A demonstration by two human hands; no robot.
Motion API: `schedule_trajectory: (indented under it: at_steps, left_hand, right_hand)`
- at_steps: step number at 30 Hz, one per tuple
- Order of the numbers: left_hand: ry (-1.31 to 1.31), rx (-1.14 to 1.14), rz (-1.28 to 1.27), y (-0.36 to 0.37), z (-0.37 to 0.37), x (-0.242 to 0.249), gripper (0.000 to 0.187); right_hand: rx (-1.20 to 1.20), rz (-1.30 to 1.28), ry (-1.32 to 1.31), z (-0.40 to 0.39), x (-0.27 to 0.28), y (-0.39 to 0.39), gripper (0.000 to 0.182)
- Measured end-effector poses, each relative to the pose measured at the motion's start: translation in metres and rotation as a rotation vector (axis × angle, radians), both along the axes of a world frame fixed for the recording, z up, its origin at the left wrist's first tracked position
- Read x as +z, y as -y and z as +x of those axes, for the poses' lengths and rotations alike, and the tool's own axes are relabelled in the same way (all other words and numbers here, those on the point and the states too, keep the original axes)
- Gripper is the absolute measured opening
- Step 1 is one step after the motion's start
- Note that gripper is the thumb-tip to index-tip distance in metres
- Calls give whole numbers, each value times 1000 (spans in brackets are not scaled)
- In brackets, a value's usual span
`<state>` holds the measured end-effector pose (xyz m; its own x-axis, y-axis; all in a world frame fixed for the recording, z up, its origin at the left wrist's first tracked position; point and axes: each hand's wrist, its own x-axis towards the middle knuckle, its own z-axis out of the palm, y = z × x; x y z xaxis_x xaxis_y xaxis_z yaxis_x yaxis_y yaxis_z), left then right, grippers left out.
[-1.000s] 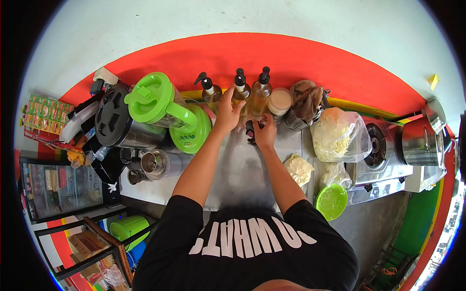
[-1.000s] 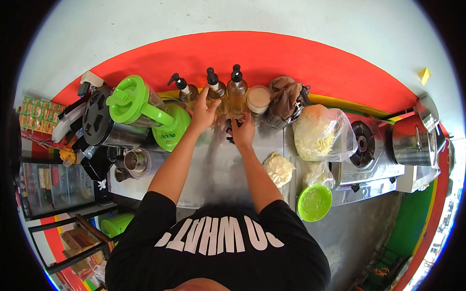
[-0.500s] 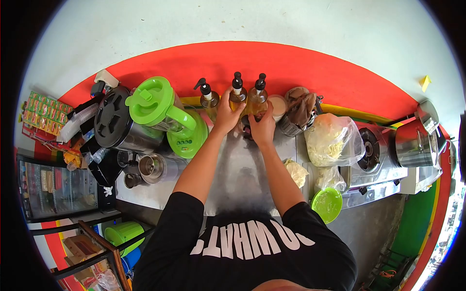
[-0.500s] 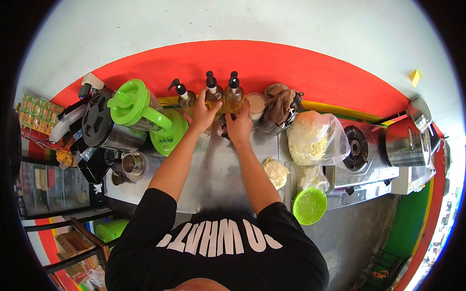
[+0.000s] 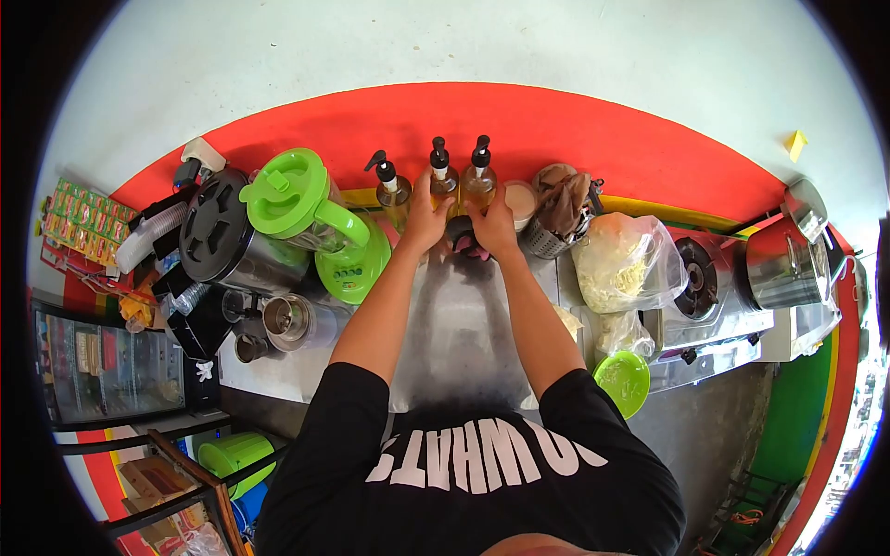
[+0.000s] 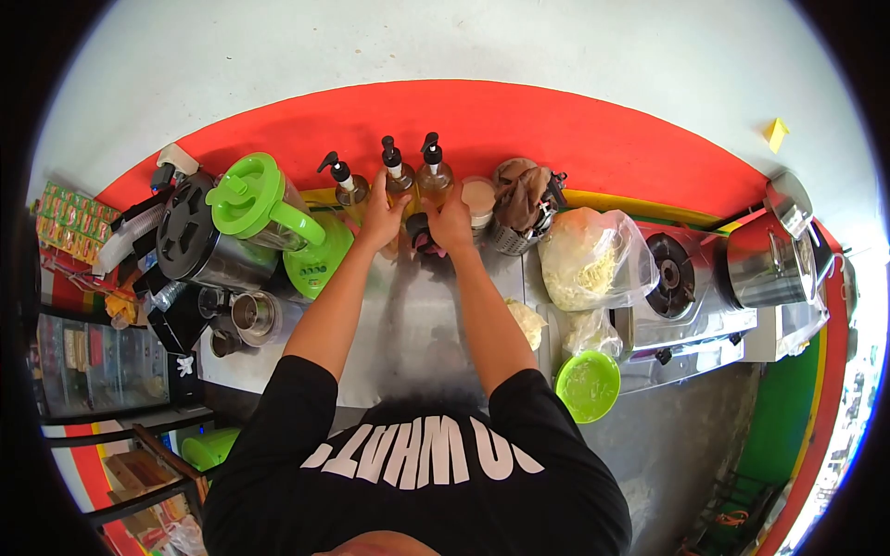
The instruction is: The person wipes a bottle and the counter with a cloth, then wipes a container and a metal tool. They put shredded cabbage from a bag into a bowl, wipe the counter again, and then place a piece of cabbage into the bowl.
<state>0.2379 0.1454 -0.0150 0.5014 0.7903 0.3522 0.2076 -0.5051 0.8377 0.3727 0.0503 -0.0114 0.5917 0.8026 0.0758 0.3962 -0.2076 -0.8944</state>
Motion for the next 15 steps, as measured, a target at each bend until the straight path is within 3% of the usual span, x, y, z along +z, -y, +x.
schedule_trajectory:
  at_steps: [8, 10, 11, 12, 15]
  left_hand:
    - [25, 94, 49, 39, -4, 26, 79]
    - [52, 114, -13, 60, -20, 39, 73]
    - [220, 153, -200, 65, -24, 25, 64]
    - [206, 156, -196, 69, -30, 22, 64]
    - [71, 498, 5, 69, -43, 9, 61]
  right_hand:
    - [40, 18, 32, 5, -8, 3, 73]
    - [9, -92, 136, 4, 4, 6, 71]
    - [-1, -81, 116, 2, 9, 7, 71]
    - [1, -78, 102, 0, 10, 8, 71]
    - [-105, -92, 275, -6, 20, 8, 78]
